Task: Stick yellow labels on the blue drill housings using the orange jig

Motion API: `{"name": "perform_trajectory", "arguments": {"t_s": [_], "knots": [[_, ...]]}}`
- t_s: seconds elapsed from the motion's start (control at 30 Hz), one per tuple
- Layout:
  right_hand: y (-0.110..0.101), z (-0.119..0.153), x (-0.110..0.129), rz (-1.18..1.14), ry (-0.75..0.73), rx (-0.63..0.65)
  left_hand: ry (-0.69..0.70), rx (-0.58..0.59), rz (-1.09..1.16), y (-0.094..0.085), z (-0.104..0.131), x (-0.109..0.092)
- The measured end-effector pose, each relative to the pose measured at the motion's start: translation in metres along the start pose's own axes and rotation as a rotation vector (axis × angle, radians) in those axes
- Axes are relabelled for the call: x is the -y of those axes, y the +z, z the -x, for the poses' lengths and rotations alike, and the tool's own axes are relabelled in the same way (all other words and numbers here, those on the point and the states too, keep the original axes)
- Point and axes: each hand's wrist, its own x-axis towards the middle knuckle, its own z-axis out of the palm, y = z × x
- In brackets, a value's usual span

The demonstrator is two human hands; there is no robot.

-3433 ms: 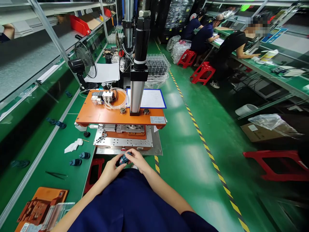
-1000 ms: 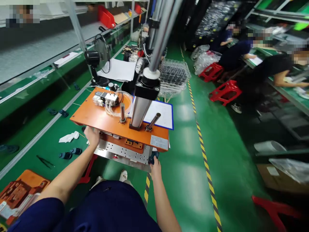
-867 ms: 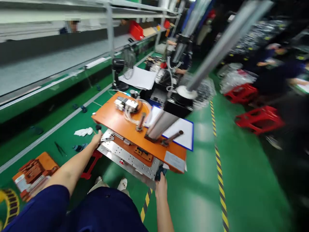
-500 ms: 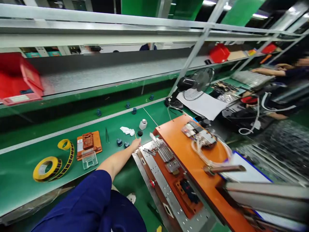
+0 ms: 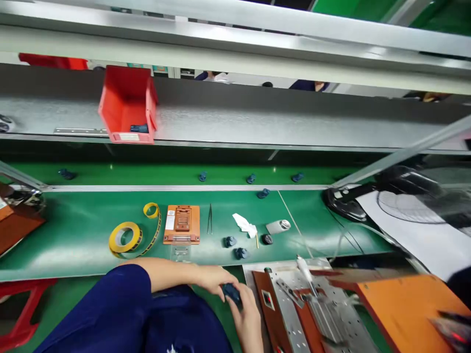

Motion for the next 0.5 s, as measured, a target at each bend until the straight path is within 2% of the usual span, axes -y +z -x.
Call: {"name": "perform_trajectory", "arguments": {"t_s": [0.03, 0.1, 0.17, 0.23, 0.33, 0.4, 0.5], "knots": [[0.012, -0.023, 0.012, -0.011, -0.032, 0.029, -0.043, -0.093, -0.007, -0.014, 0.012, 0.004], [0.034, -0.063, 0.034, -0.037, -0.074, 0.060, -0.169, -0.382, 0.034, -0.049, 0.039, 0.018], [0.053, -0.092, 0.050, -0.057, -0.076, 0.070, -0.318, -0.706, 0.075, -0.093, 0.069, 0.041], [0.068, -0.110, 0.058, -0.054, -0.034, 0.114, -0.470, -0.983, 0.065, -0.144, 0.104, 0.071], [0.086, -0.119, 0.055, -0.045, 0.023, 0.273, -0.706, -1.371, 0.048, -0.225, 0.161, 0.124], [0.098, -0.117, 0.048, -0.059, 0.033, 0.366, -0.853, -1.558, 0.060, -0.272, 0.193, 0.157], [0.114, -0.108, 0.040, -0.096, 0.085, 0.375, -1.011, -1.738, 0.089, -0.317, 0.222, 0.197]]}}
